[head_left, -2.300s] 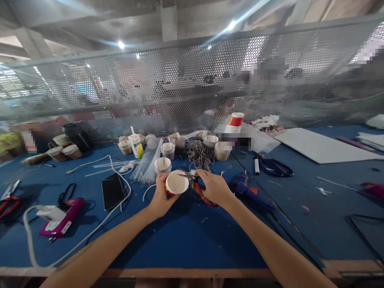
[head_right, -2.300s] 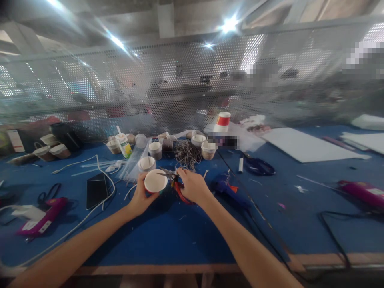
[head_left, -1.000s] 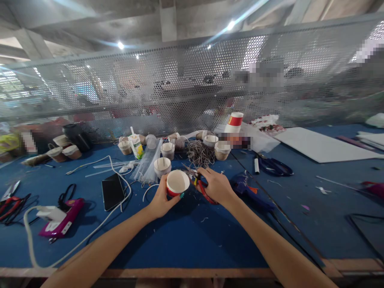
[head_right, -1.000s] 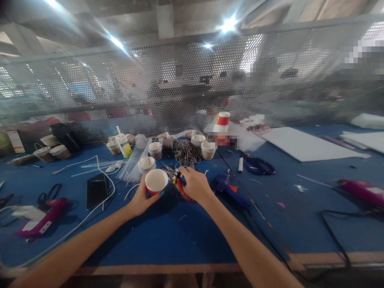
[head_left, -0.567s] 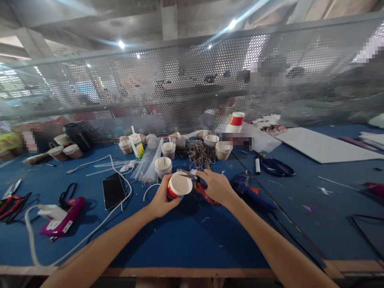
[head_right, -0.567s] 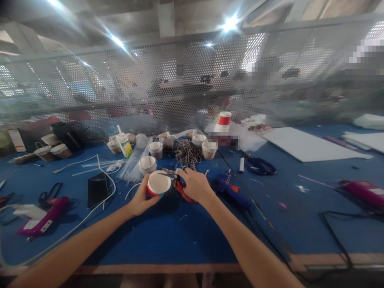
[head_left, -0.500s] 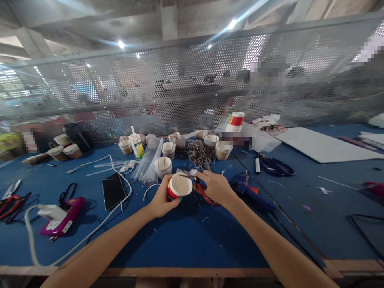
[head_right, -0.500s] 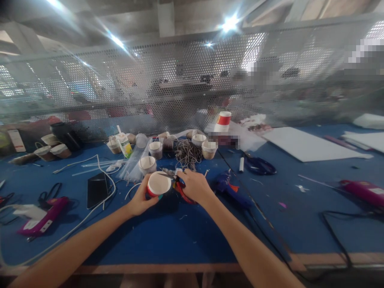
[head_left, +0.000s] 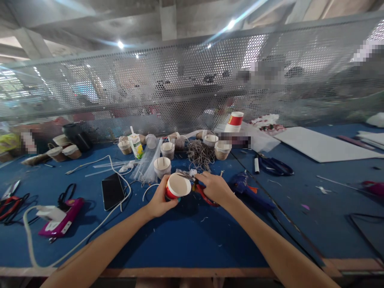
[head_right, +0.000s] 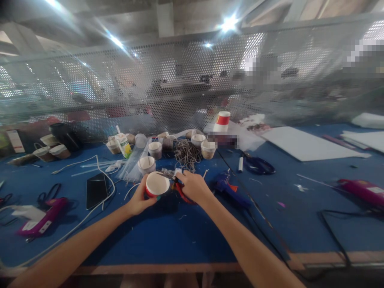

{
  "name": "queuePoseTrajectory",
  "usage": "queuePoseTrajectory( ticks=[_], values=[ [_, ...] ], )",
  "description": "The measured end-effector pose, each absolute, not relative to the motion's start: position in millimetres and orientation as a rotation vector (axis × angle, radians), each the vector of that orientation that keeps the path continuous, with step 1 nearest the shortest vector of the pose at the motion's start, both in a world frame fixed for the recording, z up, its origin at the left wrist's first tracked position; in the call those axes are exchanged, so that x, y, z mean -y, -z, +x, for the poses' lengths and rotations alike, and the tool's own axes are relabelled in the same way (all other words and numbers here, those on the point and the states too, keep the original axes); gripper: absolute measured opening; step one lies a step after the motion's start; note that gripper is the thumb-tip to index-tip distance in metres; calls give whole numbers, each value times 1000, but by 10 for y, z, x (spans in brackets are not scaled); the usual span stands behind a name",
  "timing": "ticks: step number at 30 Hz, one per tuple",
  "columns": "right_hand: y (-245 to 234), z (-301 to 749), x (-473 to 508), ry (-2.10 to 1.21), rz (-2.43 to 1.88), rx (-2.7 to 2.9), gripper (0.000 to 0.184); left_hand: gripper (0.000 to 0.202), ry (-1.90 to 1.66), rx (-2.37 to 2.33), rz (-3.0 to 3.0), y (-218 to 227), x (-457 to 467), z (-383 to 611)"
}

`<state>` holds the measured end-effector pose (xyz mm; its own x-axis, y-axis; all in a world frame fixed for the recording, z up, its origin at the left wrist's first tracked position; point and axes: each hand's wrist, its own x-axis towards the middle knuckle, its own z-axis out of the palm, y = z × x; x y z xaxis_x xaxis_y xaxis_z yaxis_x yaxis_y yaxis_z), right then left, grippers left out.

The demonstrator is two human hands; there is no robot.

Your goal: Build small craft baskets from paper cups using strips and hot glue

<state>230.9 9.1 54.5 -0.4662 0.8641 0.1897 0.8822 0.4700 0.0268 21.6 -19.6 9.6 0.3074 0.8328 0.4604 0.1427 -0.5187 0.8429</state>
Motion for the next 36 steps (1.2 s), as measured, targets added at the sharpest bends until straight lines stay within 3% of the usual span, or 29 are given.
queuePoseTrajectory(
  ticks=[13, 36],
  values=[
    [-594, 2248, -14, 229, -1572, 2601, 34, 51, -1267, -970, 1943, -72, 152, 230],
    [-595, 2234, -12, 195, -1600, 2670, 36, 48, -1173, -912, 1881, -85, 178, 218]
  ],
)
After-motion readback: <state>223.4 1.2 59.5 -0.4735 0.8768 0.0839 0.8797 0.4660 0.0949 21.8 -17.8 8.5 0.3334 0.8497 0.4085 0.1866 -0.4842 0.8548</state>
